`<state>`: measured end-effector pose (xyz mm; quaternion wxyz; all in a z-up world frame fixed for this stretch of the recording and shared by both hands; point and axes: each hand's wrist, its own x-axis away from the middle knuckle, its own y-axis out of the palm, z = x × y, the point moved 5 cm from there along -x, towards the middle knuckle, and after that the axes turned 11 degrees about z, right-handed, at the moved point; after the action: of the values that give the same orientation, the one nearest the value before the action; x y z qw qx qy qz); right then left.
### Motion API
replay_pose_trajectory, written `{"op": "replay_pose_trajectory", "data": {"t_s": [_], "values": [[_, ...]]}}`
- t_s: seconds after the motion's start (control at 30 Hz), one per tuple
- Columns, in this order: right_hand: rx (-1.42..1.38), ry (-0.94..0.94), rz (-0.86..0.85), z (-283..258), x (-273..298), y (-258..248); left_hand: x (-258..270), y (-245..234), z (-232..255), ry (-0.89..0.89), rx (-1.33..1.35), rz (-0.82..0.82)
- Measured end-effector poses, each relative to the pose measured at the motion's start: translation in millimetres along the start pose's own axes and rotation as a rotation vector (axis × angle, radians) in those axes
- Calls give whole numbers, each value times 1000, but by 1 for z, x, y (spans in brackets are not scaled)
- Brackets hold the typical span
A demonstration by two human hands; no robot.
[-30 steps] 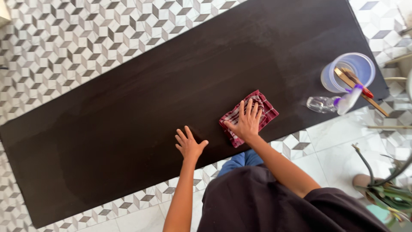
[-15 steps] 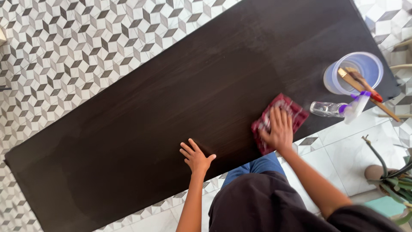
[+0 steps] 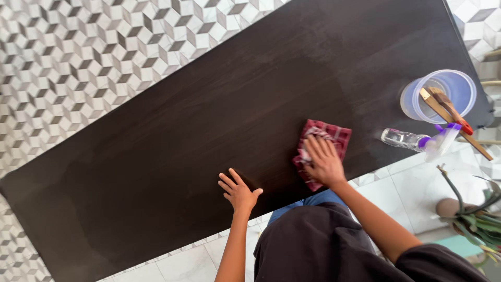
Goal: The person wipes the surface of a dark table with a cloth. The person then picks up a spray bottle, applies liquid to the cloth, and wipes the table surface.
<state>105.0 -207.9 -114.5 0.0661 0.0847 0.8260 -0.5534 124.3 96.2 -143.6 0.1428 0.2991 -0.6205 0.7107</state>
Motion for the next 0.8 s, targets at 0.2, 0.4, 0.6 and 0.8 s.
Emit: {"op": "replay_pose_trajectory", "data": {"t_s": [0.2, 0.4, 0.6, 0.8], "values": [[155, 98, 199, 61, -55, -12, 3, -10, 4, -18, 15, -20], [114, 137, 185, 23, -155, 23, 2, -10, 4, -30, 21, -11], [-29, -141, 11, -29, -122, 23, 2, -7, 2, -9, 32, 22], [-74, -27, 2, 38, -105, -2, 2, -13, 1, 6, 65, 56]]}}
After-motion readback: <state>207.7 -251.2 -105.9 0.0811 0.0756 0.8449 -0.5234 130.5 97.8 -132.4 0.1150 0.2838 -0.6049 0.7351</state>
